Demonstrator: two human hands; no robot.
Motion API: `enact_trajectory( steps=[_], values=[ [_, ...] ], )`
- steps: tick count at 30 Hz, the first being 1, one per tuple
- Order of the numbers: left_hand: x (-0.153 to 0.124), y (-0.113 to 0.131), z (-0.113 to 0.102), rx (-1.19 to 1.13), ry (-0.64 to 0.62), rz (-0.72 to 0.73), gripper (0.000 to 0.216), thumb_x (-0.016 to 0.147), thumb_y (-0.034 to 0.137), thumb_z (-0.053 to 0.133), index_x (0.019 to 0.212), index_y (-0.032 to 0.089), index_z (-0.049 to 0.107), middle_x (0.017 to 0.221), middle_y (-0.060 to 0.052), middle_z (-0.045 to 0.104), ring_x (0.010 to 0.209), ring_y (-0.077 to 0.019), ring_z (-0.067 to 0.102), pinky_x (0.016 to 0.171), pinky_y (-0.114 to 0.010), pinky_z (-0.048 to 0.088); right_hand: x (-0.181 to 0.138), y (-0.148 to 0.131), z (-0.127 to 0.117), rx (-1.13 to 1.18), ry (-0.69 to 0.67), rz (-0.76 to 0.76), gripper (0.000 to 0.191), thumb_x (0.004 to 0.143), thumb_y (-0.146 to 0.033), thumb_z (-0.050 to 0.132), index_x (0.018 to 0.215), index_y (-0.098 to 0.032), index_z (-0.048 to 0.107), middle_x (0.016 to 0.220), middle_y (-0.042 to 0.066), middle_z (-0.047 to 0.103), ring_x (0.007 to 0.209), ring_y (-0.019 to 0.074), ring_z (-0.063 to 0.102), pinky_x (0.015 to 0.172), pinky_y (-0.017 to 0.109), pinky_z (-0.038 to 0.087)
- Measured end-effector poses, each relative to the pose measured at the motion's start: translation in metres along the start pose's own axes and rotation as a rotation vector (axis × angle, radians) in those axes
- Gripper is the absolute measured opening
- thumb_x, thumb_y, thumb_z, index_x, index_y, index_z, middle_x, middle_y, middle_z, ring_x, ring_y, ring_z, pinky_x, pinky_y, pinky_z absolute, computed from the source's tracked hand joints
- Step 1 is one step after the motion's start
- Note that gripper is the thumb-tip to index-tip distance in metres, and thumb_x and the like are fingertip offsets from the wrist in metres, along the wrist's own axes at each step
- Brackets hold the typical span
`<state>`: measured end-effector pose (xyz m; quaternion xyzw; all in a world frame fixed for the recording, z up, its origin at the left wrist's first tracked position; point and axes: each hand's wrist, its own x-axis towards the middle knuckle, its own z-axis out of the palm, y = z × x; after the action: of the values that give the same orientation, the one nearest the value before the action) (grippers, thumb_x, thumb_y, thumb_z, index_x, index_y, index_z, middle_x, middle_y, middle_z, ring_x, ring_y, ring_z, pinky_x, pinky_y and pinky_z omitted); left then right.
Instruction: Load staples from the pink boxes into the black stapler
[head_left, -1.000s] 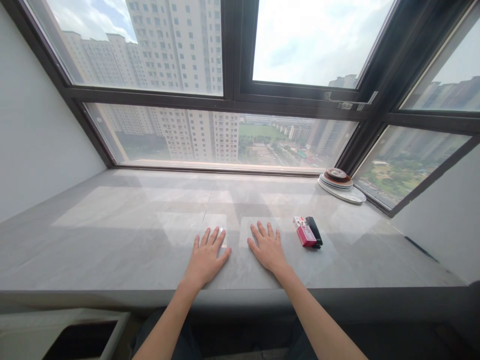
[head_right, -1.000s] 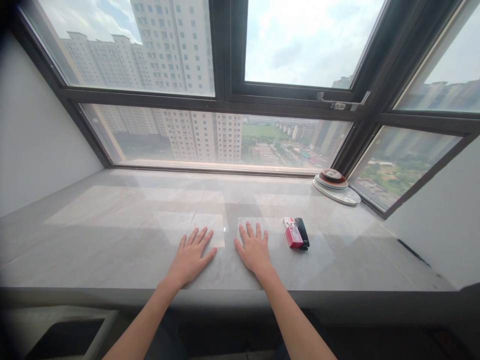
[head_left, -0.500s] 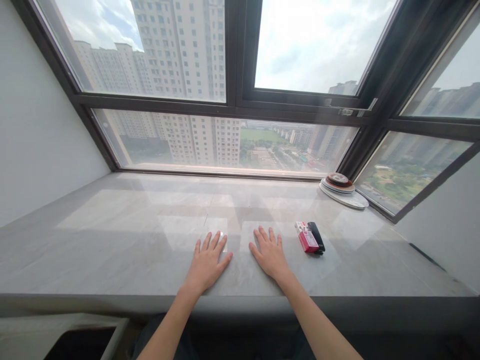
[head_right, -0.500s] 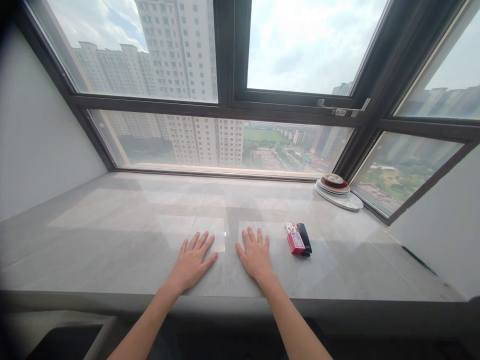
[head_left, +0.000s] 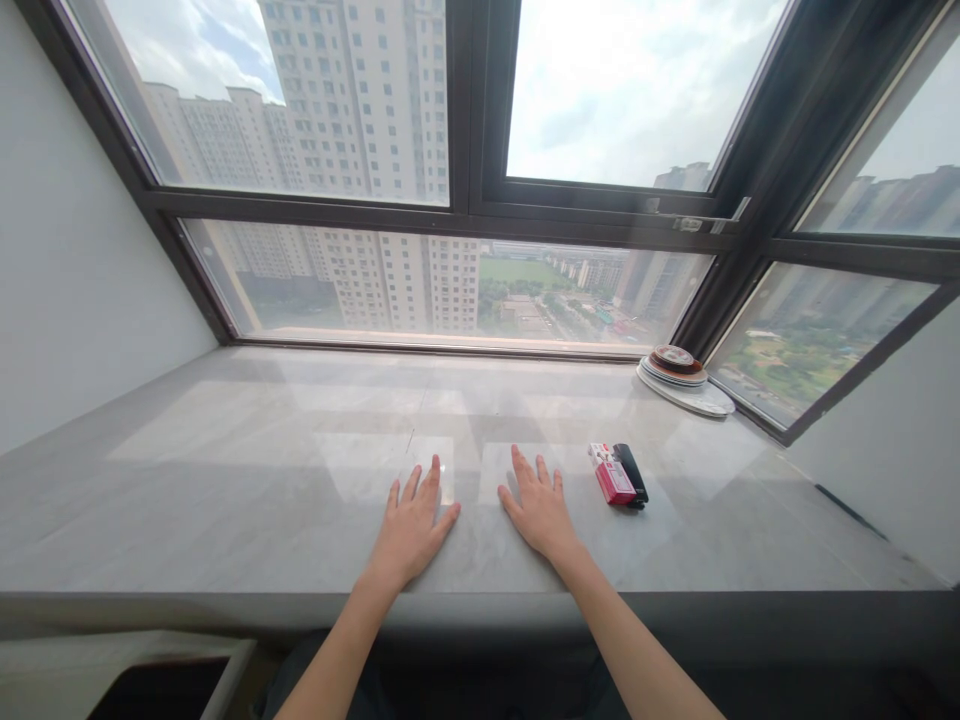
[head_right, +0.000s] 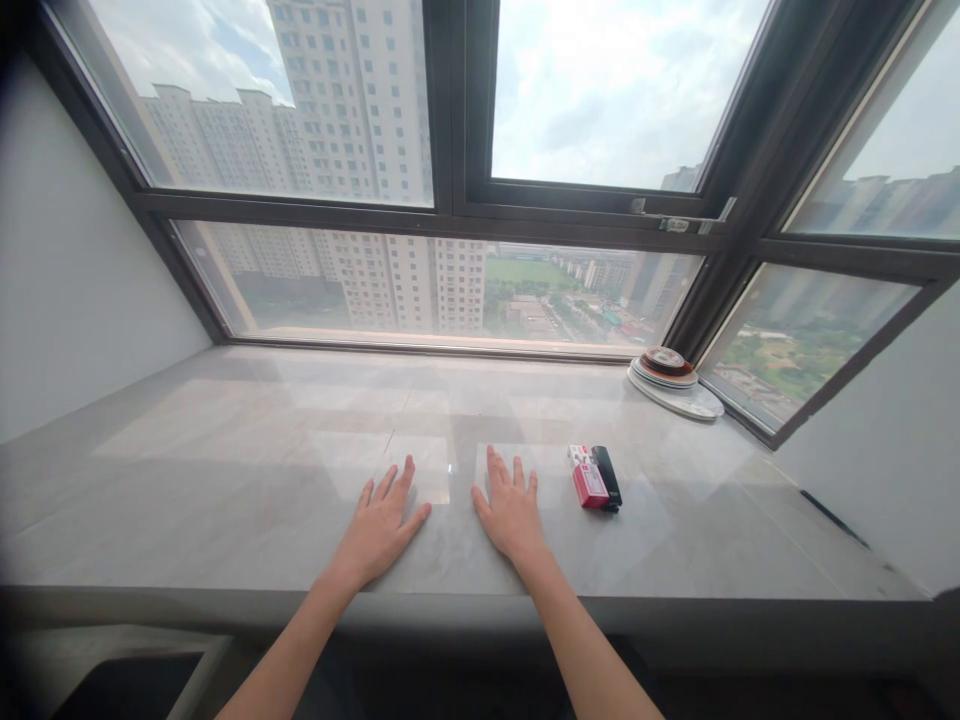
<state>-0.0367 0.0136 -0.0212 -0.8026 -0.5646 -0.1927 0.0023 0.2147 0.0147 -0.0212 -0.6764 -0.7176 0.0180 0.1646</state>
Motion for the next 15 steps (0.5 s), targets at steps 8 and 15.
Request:
enact_trajectory(
  steps=[8,15],
  values=[
    [-0.0003,-0.0015,0.0016,0.014,0.010,0.004,0.071,0.102,0.055,0.032,0.163,0.031,0.004,0.166,-0.003,0.027,0.155,-0.0297,0.018,0.123,-0.054,0.016,0.0003,-0.0012,-0.0014,-0.018,-0.029,0.021,0.069,0.102,-0.054,0.030,0.164,-0.031,0.009,0.168,-0.001,0.019,0.155,0.0330,0.006,0.121,0.057,0.004],
    [0.0001,-0.0013,0.0017,0.048,-0.017,0.012,0.065,0.103,0.054,0.031,0.162,0.035,0.012,0.167,0.000,0.023,0.156,-0.0292,0.015,0.123,-0.054,0.014,-0.0006,-0.0009,-0.0050,-0.022,-0.039,0.005,0.064,0.103,-0.054,0.029,0.162,-0.033,0.021,0.168,-0.001,0.021,0.155,0.0316,0.006,0.121,0.055,0.005]
  ],
)
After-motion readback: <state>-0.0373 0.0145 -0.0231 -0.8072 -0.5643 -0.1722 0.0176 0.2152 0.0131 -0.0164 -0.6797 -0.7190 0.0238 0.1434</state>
